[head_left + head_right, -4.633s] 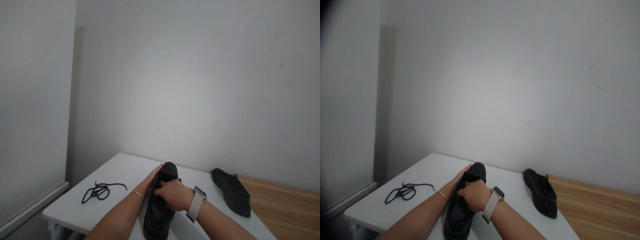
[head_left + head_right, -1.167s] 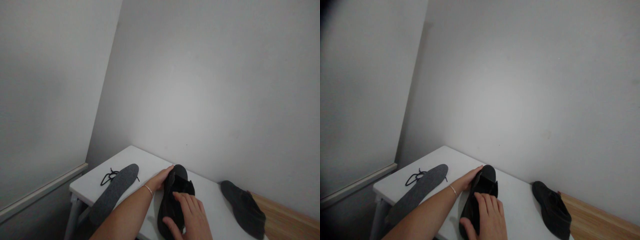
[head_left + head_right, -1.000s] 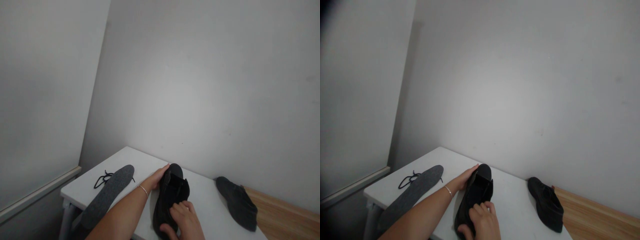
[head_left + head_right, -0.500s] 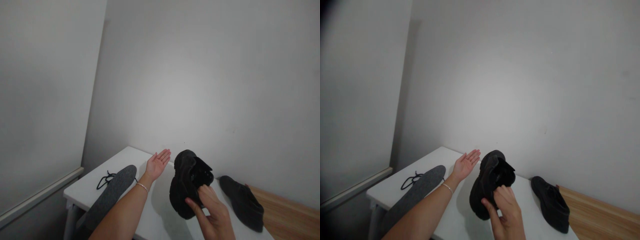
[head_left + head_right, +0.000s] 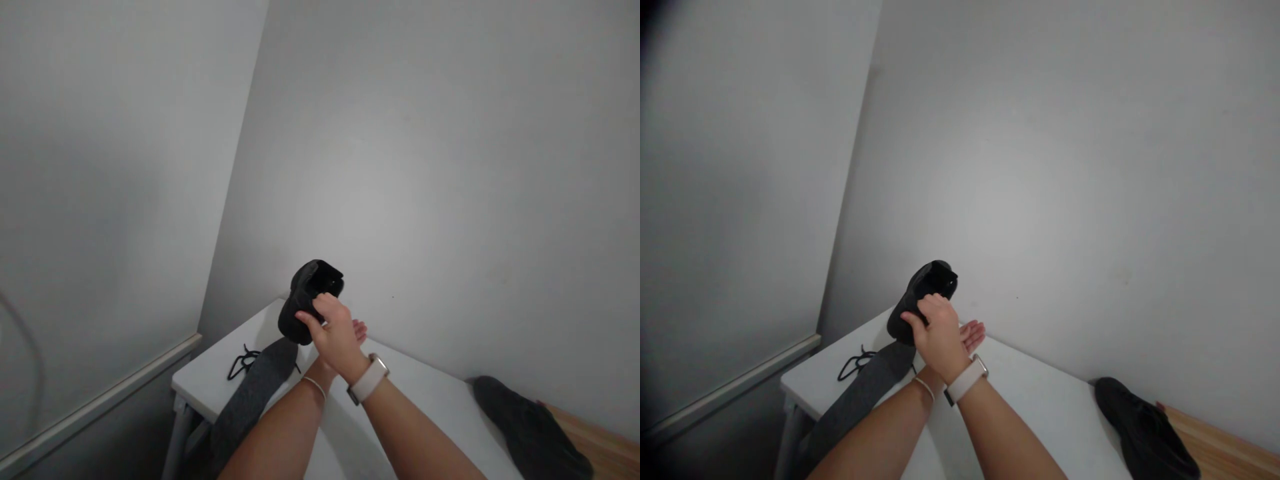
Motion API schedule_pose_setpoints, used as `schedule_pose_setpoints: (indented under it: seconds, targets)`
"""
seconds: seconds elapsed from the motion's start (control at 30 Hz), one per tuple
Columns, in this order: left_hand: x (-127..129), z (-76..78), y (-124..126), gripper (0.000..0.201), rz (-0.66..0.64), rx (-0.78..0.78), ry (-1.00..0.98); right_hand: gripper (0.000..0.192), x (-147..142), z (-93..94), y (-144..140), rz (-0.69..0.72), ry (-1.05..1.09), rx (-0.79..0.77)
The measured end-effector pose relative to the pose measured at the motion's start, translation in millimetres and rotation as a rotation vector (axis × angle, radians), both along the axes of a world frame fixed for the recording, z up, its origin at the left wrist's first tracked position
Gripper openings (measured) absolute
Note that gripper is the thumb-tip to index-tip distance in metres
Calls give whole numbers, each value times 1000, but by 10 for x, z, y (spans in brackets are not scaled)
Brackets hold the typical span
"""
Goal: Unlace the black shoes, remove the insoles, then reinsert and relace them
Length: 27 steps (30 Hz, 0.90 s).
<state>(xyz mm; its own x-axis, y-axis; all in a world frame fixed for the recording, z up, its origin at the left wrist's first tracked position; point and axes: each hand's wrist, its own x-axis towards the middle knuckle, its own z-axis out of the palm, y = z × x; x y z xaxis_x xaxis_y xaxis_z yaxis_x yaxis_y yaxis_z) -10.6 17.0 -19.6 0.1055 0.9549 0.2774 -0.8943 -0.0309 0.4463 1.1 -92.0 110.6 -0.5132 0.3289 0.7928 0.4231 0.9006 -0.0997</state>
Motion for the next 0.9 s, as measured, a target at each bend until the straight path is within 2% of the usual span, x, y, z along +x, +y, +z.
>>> schedule_pose_setpoints:
  seconds: [0.1,0.17,0.33,0.57,0.9]
  targets:
    - [-26,-43,89,20,22,2,-39,26,-481,-165,242,-6,-18,-25]
    - [-48,-50,127,23,13,-32,-89,24,-761,-290,376,-58,-62,-75]
    - [-116,-21,89,28,-125,-80,-167,21,-1222,-595,593,-141,-178,-191]
    - [-143,32,-4,36,-174,10,-210,17,-1391,-918,757,-200,-235,-209]
    - [-136,66,-25,39,-190,33,-204,19,-1467,-994,878,-210,-257,-258]
